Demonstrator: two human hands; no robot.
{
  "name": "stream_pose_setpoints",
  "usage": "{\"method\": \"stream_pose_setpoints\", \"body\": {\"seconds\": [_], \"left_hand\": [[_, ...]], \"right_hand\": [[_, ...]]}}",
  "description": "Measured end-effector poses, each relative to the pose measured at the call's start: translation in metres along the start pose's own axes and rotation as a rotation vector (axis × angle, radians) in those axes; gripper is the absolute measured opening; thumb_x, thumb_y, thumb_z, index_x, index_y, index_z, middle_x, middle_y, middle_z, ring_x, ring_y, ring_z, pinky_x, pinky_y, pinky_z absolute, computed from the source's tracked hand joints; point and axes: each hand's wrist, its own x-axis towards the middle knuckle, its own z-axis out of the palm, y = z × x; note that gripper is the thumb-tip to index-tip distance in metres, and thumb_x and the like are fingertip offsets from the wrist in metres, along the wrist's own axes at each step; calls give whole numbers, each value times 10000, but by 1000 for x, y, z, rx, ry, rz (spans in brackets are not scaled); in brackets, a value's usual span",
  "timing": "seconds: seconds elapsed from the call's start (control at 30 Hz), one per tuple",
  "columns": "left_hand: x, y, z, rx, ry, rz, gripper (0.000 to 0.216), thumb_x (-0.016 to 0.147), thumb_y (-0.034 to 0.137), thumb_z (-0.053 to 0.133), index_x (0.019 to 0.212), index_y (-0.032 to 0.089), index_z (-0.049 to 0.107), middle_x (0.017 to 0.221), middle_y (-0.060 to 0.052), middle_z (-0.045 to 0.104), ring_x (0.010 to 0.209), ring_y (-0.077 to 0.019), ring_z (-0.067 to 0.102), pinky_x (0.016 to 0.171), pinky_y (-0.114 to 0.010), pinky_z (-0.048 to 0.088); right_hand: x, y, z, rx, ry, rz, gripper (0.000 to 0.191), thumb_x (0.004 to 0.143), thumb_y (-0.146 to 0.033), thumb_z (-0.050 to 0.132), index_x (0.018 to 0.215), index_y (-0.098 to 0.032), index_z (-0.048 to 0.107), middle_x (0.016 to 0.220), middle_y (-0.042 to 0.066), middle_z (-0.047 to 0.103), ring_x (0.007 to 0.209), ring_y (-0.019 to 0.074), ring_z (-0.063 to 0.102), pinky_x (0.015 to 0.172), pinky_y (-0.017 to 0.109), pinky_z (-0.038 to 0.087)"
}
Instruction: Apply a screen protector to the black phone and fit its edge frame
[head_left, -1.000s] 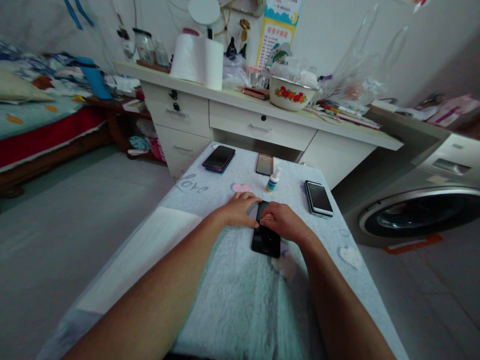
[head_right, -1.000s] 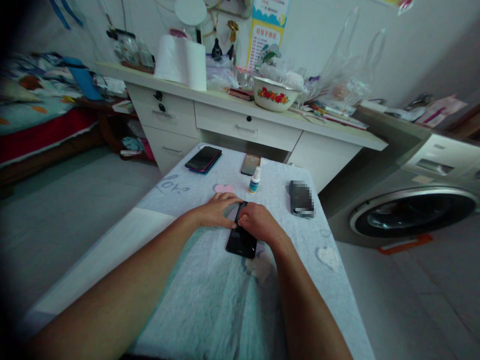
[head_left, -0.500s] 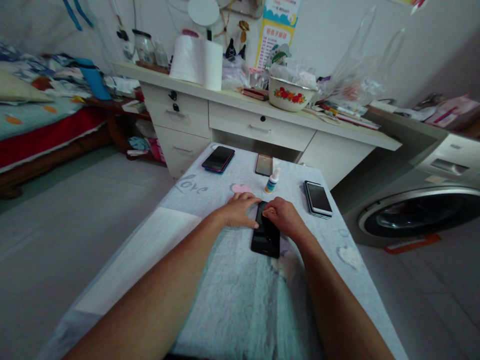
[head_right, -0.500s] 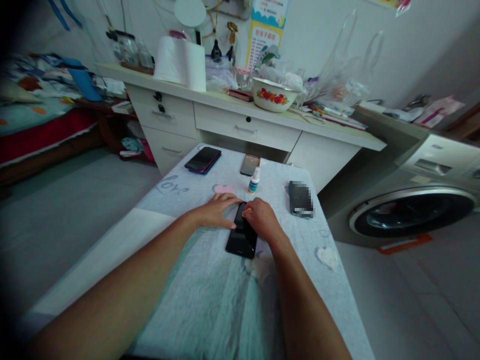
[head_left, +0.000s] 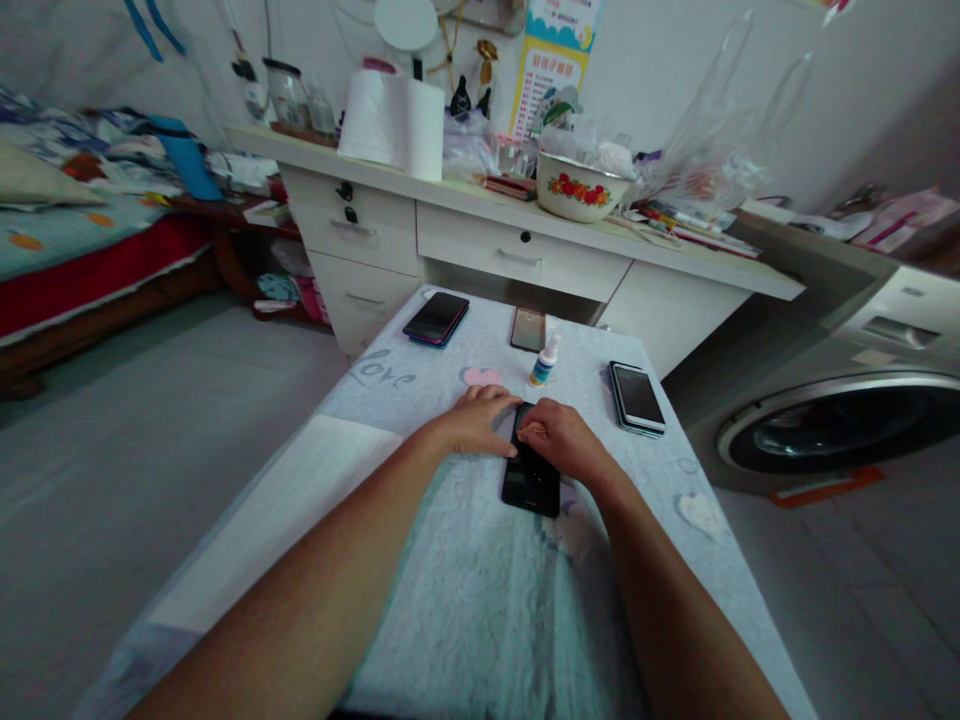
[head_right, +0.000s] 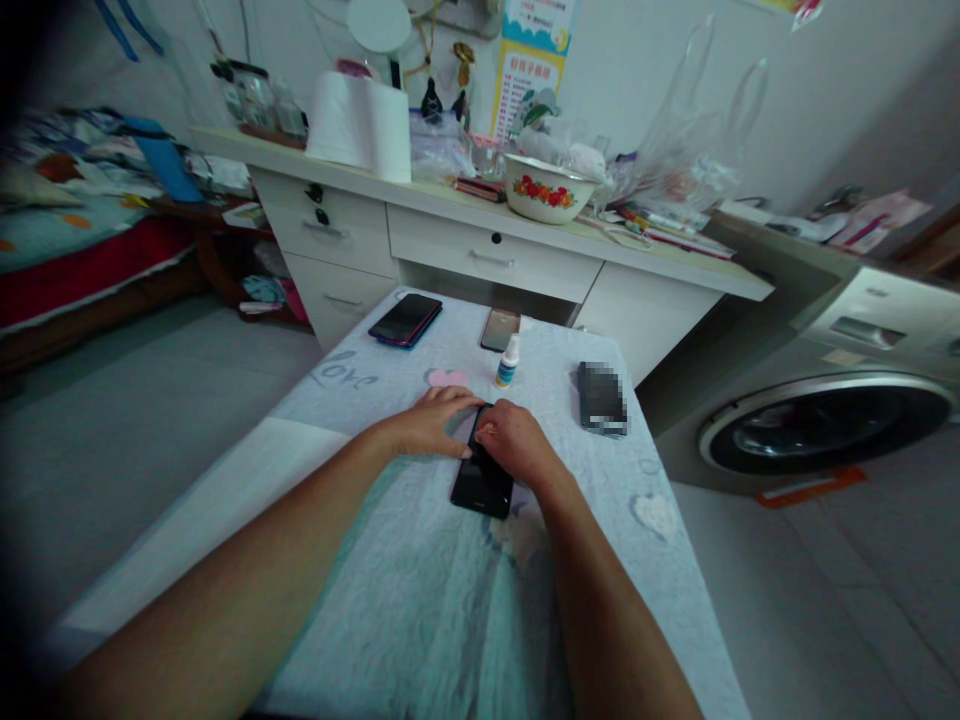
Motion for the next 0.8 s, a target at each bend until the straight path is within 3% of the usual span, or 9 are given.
{"method": "stream_pose_setpoints", "body": {"seconds": [0.23,0.6,0.8], "left_hand": [[0,0,0,19,-6,-4,866,634,487,735,1396,244,402,1433,-80,383,1333,-309,315,1112,-395,271],[-1,1,-1,18,-18,-8,849,640,467,731,1388,256,391,1438,-76,384,1345,-303,299,1111,-401,273],[-2,2,-2,28,-24,-15,853,646,469,729,1394,242,386,1449,-84,371,1349,-312,290,1115,-411,265]], "right_hand": [[1,-4,3,-27,18,-7,156,825,-136,549,760,-155,690,804,21,586,699,103,523,658,216,347],[14,7,15,-126,138,103,173,877,-186,525,881,-161,696,873,52,589,794,140,551,728,231,368],[15,6,14,-141,125,82,179,879,-176,517,890,-157,695,884,59,595,808,145,554,737,235,376]]}}
